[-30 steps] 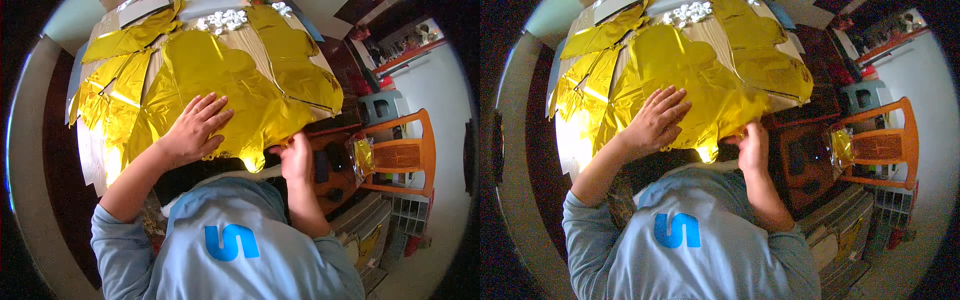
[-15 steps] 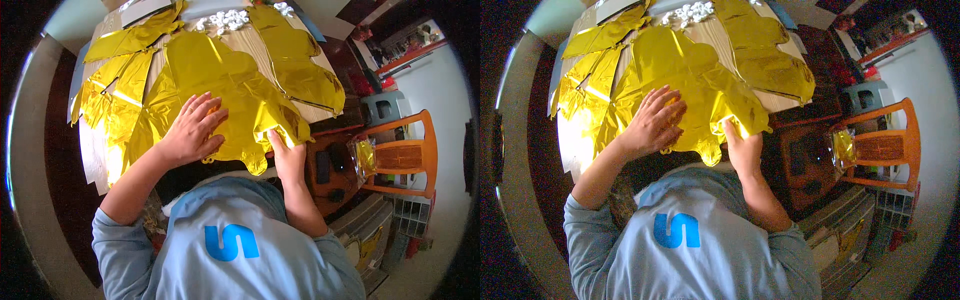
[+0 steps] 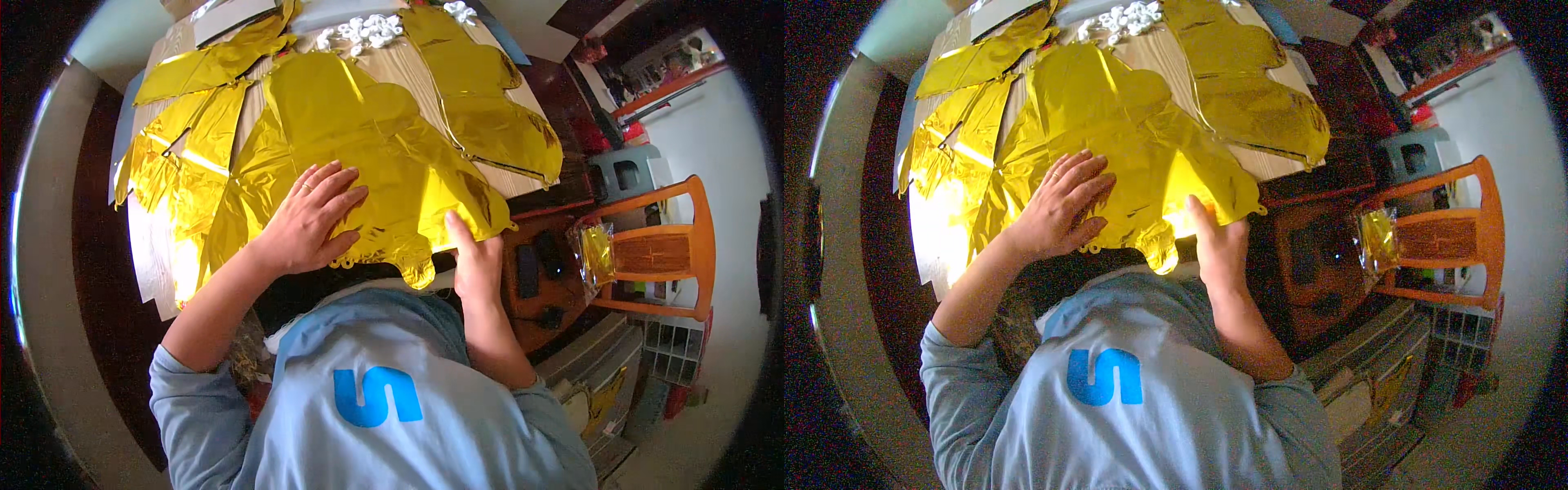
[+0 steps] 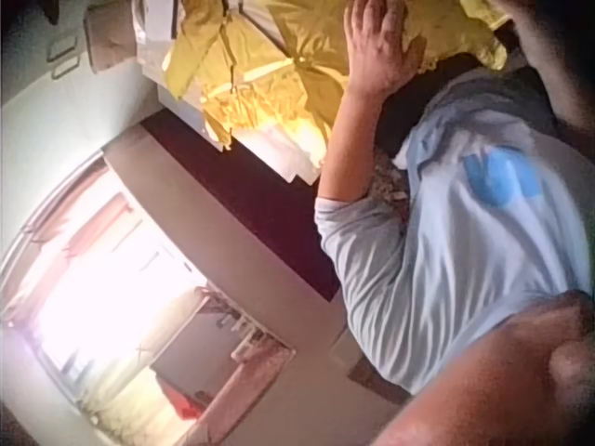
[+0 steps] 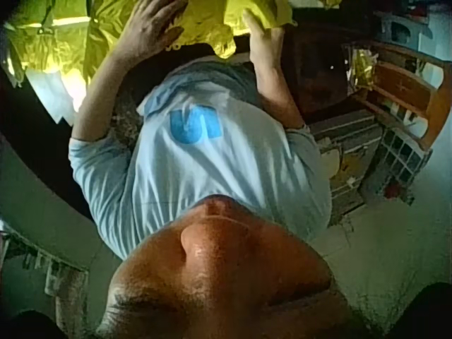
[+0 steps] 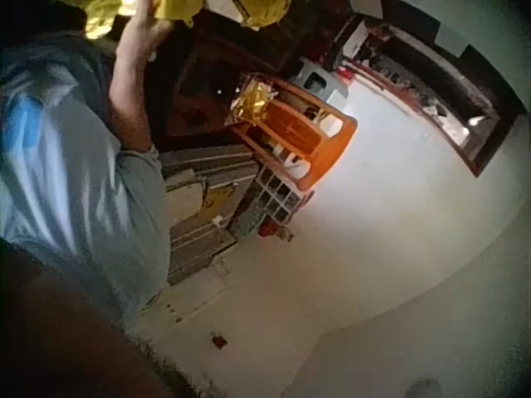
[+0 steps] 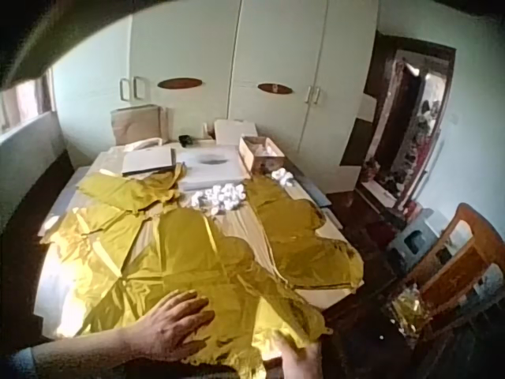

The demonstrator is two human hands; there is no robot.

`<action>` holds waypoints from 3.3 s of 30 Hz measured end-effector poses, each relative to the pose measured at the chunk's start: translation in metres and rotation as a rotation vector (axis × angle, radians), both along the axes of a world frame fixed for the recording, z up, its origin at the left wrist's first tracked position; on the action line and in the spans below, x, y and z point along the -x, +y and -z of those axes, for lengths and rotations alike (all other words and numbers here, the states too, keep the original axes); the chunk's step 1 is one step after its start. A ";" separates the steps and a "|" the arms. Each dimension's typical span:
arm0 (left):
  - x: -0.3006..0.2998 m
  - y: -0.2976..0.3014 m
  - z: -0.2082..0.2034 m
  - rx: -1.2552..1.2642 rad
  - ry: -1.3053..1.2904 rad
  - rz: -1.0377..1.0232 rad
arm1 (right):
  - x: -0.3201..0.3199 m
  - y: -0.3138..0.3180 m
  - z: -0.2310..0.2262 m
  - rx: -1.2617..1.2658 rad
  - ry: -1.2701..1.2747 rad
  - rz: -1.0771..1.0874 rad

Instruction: Folding gold foil sheets and placing them onto cardboard backings for assembly.

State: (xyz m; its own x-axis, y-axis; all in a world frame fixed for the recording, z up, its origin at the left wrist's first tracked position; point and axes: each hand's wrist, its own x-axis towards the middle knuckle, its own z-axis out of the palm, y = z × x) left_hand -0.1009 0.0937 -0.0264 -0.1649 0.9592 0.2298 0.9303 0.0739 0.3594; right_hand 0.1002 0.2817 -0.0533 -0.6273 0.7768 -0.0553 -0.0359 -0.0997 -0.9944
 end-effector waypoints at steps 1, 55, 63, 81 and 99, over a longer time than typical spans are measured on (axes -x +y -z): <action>0.000 0.001 -0.002 -0.018 -0.008 -0.003 | 0.000 0.001 0.002 0.038 0.003 0.032; 0.019 0.052 -0.008 -0.235 -0.113 0.130 | 0.044 0.045 -0.028 -1.352 -0.239 -0.836; 0.019 0.056 0.025 -0.280 -0.047 0.168 | 0.033 0.060 -0.021 -1.593 -0.135 -0.849; 0.020 0.058 0.022 -0.224 -0.049 0.193 | 0.021 0.060 -0.006 -1.695 0.308 -0.674; 0.020 0.057 0.025 -0.237 -0.098 0.218 | 0.014 0.059 0.000 -1.573 0.174 -0.614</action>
